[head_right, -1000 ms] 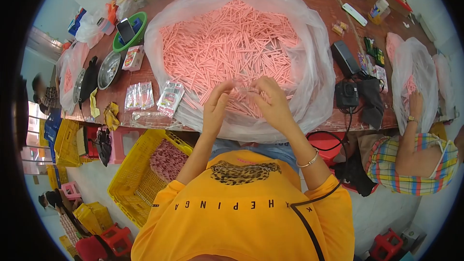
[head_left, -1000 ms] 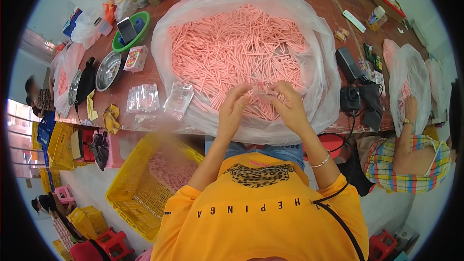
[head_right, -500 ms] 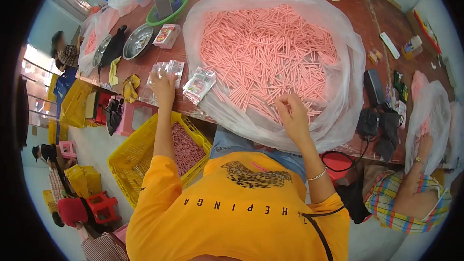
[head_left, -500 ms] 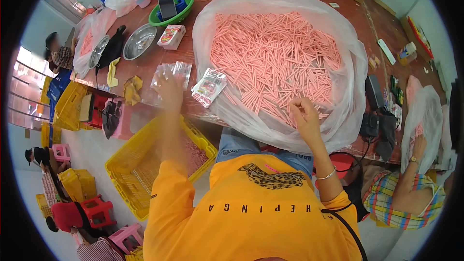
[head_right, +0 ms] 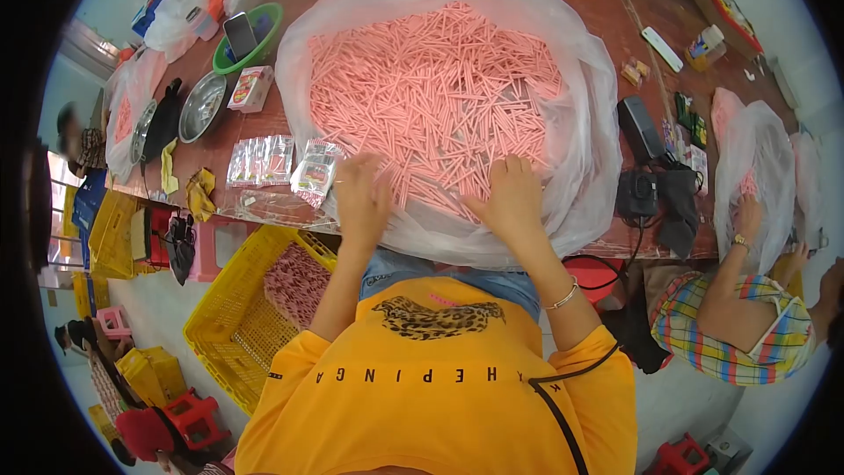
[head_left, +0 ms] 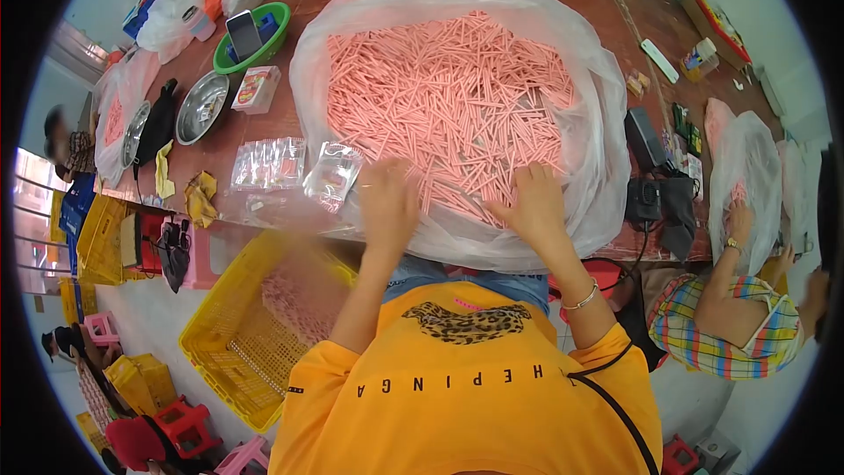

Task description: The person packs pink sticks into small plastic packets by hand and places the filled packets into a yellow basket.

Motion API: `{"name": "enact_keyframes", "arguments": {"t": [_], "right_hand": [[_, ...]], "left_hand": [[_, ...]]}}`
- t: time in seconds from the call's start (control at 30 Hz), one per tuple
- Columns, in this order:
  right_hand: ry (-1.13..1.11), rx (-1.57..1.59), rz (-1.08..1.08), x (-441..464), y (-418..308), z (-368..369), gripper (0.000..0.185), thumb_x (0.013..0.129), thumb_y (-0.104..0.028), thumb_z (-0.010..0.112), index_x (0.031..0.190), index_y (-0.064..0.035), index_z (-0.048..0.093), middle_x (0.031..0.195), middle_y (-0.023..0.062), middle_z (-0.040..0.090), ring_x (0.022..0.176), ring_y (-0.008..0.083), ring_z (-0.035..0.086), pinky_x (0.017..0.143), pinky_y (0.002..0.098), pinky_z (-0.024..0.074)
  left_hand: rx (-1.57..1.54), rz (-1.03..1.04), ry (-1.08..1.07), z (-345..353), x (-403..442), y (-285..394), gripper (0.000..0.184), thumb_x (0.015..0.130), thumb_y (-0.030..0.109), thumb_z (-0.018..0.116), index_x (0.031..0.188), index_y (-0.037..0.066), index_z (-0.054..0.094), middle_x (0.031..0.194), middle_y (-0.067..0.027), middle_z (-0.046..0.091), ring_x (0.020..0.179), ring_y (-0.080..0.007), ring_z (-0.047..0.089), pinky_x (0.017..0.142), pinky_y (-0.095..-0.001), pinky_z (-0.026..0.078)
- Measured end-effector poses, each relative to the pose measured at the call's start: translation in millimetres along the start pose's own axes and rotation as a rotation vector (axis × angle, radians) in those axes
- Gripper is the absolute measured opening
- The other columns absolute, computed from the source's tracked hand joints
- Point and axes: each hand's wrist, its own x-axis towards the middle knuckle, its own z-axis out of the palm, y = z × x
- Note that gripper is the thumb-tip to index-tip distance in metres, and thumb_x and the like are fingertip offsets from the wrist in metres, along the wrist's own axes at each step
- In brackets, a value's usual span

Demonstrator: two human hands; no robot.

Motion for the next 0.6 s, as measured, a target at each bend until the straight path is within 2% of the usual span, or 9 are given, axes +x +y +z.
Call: {"name": "enact_keyframes", "arguments": {"t": [0.1,0.2,0.3,0.4,0.5,0.6], "right_hand": [[0.065,-0.005,0.057,-6.3,-3.0,7.6,0.049,0.064,-0.036,0.086,0.089,-0.0033,0.059,0.091,0.0154,0.057,0.091,0.0347,0.056,0.078,0.0440,0.0462],[-0.008,0.107,0.104,-0.4,17.3,8.8,0.043,0.070,-0.029,0.081,0.095,-0.0033,0.058,0.096,0.0161,0.057,0.095,0.0352,0.055,0.080,0.0443,0.0461],[0.168,0.054,0.098,20.5,51.2,-0.4,0.038,0.073,-0.018,0.074,0.105,-0.0028,0.060,0.108,0.0147,0.059,0.106,0.0335,0.055,0.089,0.0466,0.0458],[0.208,-0.104,-0.121,36.6,76.9,12.5,0.039,0.074,-0.008,0.068,0.112,-0.0043,0.060,0.115,0.0134,0.060,0.114,0.0323,0.054,0.094,0.0465,0.0431],[0.134,-0.115,-0.180,41.6,74.8,16.6,0.043,0.072,-0.008,0.067,0.115,-0.0047,0.061,0.120,0.0128,0.060,0.119,0.0305,0.052,0.097,0.0463,0.0404],[0.106,-0.072,-0.233,42.5,73.1,13.1,0.046,0.074,-0.009,0.065,0.119,-0.0068,0.060,0.120,0.0107,0.059,0.119,0.0297,0.050,0.095,0.0453,0.0390]], "left_hand": [[-0.051,0.101,-0.033,16.0,-2.3,31.1,0.022,0.087,0.010,0.066,0.108,0.004,0.065,0.104,-0.0156,0.062,0.102,-0.0346,0.056,0.095,-0.0463,0.040],[-0.112,0.106,-0.118,27.1,-4.6,44.2,0.020,0.086,0.009,0.066,0.105,0.004,0.066,0.101,-0.0134,0.062,0.098,-0.0326,0.056,0.086,-0.0450,0.040],[-0.141,0.160,-0.155,36.7,-6.5,52.1,0.018,0.086,0.009,0.066,0.104,0.005,0.066,0.100,-0.0107,0.061,0.094,-0.0296,0.056,0.085,-0.0423,0.040],[-0.130,0.197,-0.192,46.9,-4.5,55.6,0.019,0.086,0.009,0.066,0.104,0.006,0.066,0.099,-0.0096,0.061,0.093,-0.0285,0.056,0.084,-0.0416,0.040],[-0.114,0.208,-0.206,56.5,-7.8,54.6,0.019,0.086,0.009,0.065,0.105,0.007,0.066,0.099,-0.0089,0.060,0.093,-0.0279,0.056,0.084,-0.0416,0.040],[-0.118,0.208,-0.201,61.3,-12.5,50.6,0.019,0.086,0.008,0.064,0.105,0.007,0.066,0.099,-0.0085,0.060,0.093,-0.0276,0.055,0.085,-0.0414,0.039]]}}
